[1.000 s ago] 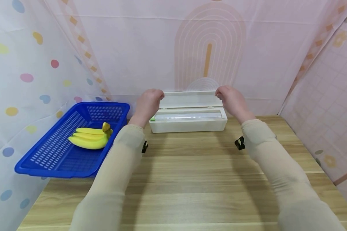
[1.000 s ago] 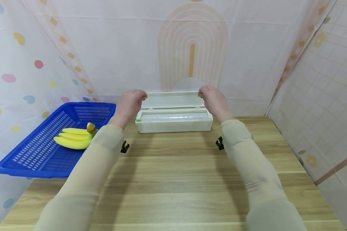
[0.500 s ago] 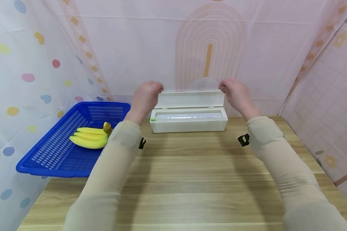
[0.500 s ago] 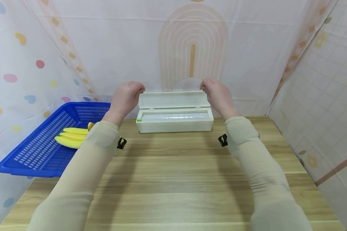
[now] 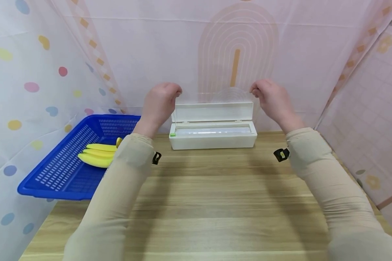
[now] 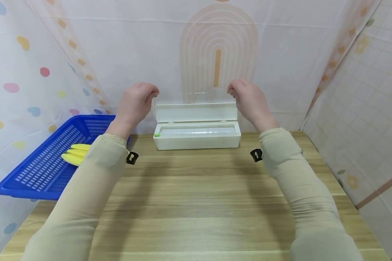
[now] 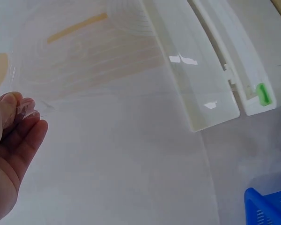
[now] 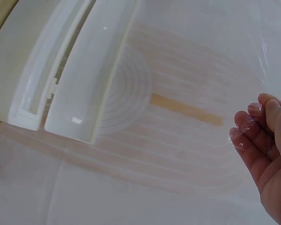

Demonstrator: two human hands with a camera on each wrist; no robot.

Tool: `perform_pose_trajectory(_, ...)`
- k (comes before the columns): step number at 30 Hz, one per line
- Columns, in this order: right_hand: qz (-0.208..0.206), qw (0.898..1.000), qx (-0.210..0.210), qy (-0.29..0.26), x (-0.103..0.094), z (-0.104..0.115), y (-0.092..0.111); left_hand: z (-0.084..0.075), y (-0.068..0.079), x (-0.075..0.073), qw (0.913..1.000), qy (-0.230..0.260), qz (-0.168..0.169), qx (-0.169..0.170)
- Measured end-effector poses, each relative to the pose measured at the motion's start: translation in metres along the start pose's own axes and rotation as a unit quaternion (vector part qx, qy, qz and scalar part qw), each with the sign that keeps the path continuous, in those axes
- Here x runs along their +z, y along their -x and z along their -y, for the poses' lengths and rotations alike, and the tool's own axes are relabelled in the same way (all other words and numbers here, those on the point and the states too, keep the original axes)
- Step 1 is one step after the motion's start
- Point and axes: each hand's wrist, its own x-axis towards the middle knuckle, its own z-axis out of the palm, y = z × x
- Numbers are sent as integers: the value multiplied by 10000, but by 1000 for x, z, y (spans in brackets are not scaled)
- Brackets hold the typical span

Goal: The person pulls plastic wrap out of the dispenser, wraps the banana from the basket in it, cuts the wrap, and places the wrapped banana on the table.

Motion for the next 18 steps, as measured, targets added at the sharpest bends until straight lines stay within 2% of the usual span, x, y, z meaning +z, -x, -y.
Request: perform_pose_trajectory(18, -532, 9975, -462, 20, -35, 11, -7, -15, -14, -30, 9979, 171, -409, 479)
